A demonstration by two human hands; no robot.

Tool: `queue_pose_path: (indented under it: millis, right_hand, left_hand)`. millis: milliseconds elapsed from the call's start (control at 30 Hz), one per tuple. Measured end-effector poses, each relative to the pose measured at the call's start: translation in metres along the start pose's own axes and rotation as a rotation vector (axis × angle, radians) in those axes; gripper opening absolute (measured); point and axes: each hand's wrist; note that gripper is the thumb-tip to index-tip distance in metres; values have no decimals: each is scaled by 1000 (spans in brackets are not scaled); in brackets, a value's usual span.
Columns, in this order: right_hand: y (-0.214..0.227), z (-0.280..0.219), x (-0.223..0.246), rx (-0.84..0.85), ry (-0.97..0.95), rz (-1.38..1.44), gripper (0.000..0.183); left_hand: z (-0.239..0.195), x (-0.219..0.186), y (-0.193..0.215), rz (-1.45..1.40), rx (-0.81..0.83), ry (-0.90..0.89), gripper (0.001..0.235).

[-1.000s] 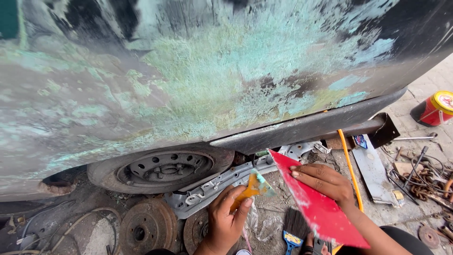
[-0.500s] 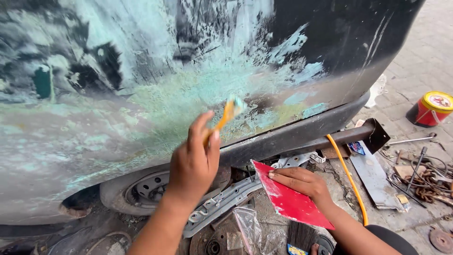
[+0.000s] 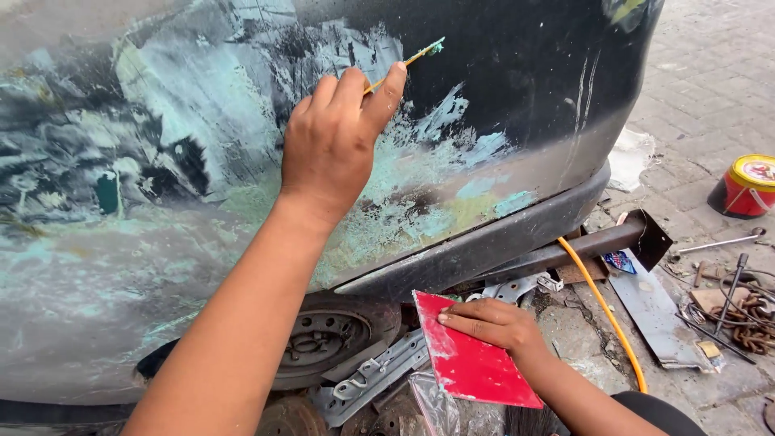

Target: The person applies a light green body filler to the side of a car using a yellow putty knife and a red plastic scraper. They spread the filler over a damaged area near the wheel well and smooth the surface repeatedly.

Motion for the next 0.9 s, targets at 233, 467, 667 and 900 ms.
queue_pose_path:
  millis: [233, 467, 667, 900]
  right_hand:
    - [4, 6, 9, -26, 27, 29, 30]
    - [5, 12, 15, 7, 57, 64, 31]
    - [0, 9, 9, 9, 73, 47, 31]
    - [7, 6, 8, 37, 51, 28, 30]
  left_hand:
    - [6, -3, 8, 36, -27, -36, 54]
    - [0, -2, -2, 34, 54, -7, 58]
    - [-2, -1, -14, 217, 110, -34, 63]
    - [-4, 2, 5, 429, 254, -75, 59]
Point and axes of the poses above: each hand's wrist, its own z-axis towards the middle knuckle, its own y-axis out of the back of the hand, x = y × z, and after that the axes turned 7 degrees about x, right-handed
